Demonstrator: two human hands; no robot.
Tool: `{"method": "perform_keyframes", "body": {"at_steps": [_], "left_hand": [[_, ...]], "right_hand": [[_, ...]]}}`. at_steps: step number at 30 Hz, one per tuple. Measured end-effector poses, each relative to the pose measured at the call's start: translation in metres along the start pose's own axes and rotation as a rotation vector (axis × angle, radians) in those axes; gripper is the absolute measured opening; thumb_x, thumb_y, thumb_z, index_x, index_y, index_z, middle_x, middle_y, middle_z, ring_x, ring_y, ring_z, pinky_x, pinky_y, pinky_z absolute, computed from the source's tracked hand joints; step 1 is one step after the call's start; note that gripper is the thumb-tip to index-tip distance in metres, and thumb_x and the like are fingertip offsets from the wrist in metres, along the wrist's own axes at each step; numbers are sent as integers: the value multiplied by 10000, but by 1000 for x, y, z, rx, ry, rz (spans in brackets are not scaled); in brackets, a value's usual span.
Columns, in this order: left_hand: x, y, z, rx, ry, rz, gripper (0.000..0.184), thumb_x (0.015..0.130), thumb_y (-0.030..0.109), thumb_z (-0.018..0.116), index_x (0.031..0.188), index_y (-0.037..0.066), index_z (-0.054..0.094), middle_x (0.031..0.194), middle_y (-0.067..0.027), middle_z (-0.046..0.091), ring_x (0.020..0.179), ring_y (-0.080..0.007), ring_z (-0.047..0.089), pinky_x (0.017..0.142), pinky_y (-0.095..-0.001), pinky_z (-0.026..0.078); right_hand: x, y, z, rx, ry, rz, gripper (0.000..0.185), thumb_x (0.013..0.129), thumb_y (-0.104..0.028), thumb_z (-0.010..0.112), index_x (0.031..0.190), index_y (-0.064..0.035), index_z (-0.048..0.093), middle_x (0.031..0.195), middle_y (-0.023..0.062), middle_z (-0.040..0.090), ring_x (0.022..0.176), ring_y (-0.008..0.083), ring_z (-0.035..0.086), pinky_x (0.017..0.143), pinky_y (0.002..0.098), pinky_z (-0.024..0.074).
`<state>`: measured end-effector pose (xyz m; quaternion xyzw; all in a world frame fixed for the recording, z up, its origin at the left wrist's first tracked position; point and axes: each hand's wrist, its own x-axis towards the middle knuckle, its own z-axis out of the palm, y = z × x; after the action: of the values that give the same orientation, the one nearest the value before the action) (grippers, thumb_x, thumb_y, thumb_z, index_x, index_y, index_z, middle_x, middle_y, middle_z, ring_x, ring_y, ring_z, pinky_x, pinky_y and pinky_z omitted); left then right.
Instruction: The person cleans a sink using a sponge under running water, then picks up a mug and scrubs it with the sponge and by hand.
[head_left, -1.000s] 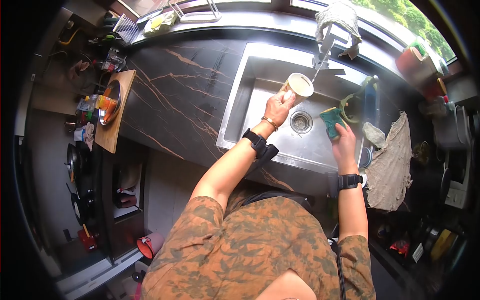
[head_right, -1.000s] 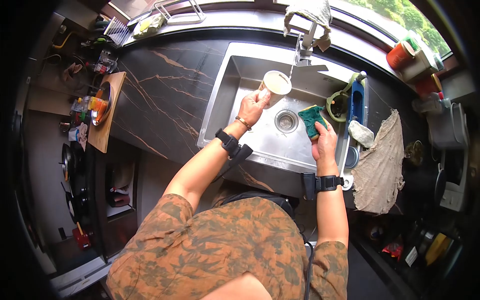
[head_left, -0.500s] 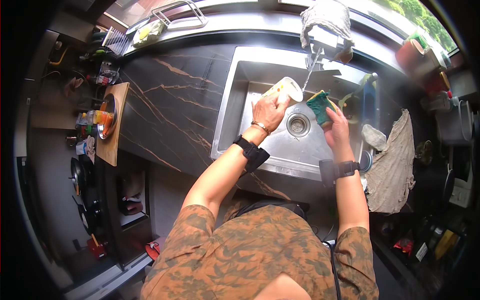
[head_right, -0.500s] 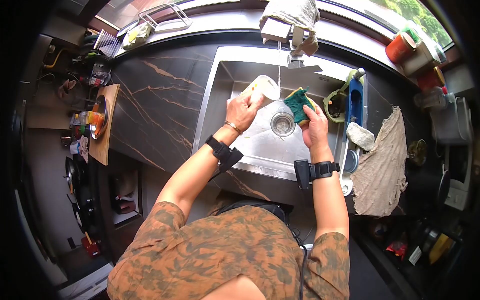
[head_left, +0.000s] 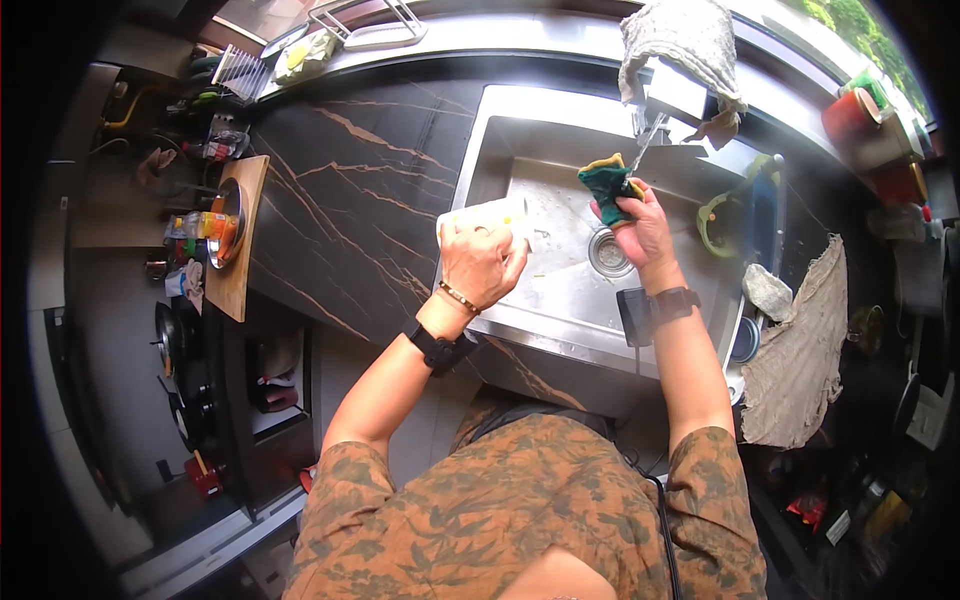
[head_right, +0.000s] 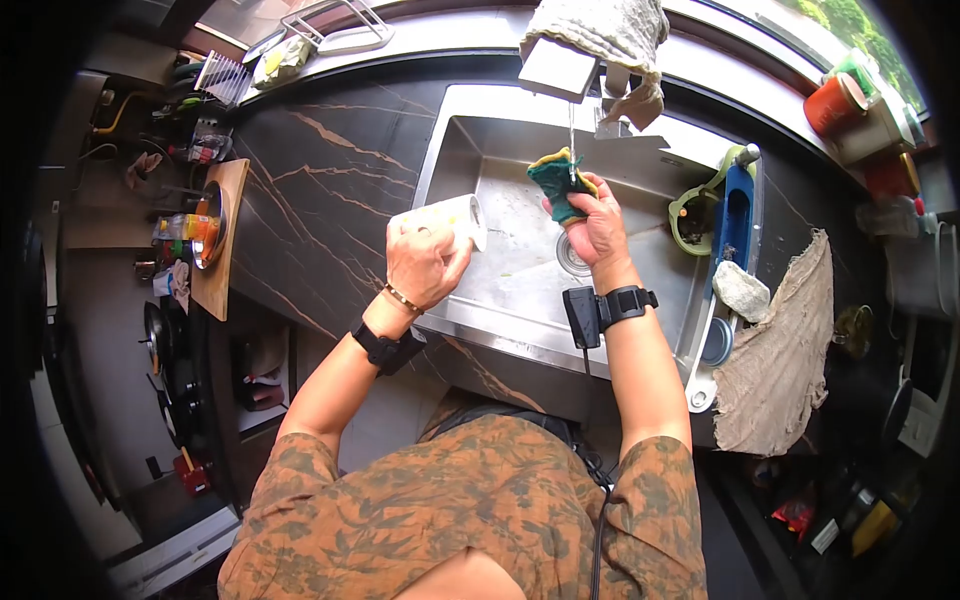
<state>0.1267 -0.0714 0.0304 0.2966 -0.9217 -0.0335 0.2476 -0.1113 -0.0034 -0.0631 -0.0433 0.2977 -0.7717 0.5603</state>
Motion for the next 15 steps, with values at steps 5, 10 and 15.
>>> {"method": "perform_keyframes", "body": {"at_steps": [5, 10, 15], "left_hand": [[-17, 11, -13, -34, -86, -119, 284, 754, 235, 710, 576, 120, 520, 601, -49, 575, 622, -254, 559, 708, -384, 338], [-28, 17, -6, -38, -77, -135, 285, 767, 249, 714, 596, 118, 527, 607, -40, 577, 626, -256, 550, 689, -379, 327], [-17, 33, 20, -143, -19, -129, 333, 802, 258, 695, 594, 100, 489, 610, -59, 536, 628, -284, 543, 717, -396, 362]], "right_hand": [[12, -11, 18, 135, -64, 123, 424, 903, 72, 450, 1281, -120, 435, 1186, 145, 568, 1129, 331, 570, 950, 616, 472], [8, -16, 25, 135, -90, 133, 441, 940, 3, 505, 1351, -99, 381, 1225, 129, 560, 1123, 300, 588, 969, 603, 466], [-7, -35, 18, 68, -178, 126, 400, 904, 27, 575, 1271, -67, 444, 1164, 117, 598, 1075, 272, 618, 928, 500, 531]]}}
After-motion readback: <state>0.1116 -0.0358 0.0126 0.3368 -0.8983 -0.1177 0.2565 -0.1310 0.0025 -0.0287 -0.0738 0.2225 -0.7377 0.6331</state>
